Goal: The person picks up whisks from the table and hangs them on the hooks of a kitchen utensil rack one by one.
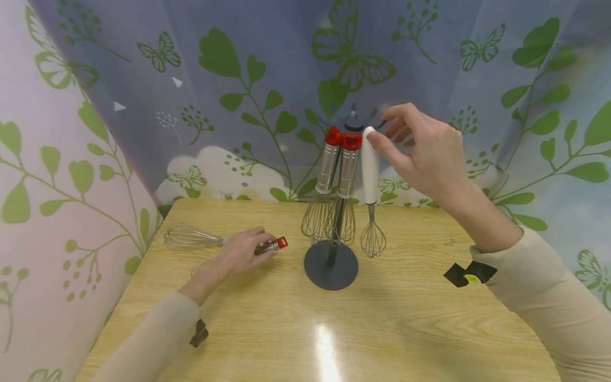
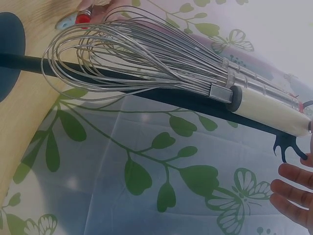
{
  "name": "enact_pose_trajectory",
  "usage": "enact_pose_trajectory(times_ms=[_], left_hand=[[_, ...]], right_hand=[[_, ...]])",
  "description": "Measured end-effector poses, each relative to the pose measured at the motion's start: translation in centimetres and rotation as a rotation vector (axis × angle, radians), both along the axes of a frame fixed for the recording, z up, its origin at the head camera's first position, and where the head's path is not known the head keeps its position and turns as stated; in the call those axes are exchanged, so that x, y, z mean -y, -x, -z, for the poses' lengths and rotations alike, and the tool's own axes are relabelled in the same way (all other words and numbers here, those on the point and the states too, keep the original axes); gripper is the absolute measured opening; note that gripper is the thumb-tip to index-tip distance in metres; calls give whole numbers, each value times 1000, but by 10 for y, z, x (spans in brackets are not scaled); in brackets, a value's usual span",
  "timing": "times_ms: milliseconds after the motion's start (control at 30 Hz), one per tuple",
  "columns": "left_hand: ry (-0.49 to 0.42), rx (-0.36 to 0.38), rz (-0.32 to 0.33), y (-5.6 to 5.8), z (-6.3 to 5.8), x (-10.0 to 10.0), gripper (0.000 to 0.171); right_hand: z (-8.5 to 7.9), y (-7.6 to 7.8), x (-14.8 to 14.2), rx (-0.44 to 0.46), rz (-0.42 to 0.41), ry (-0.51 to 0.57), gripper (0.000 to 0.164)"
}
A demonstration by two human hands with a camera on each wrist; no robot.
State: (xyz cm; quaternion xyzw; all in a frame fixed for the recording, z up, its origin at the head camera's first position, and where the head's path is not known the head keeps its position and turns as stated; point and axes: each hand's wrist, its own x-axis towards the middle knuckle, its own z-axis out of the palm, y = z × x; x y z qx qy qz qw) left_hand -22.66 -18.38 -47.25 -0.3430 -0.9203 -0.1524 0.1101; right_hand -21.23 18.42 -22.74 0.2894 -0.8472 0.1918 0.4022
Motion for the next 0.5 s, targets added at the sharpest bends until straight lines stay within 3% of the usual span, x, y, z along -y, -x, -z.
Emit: enact_pose_trajectory(times_ms=[500], left_hand=[[-131, 0, -26, 3, -4, -7, 26]], right_hand=[[0, -1, 1, 1, 3, 4, 76]])
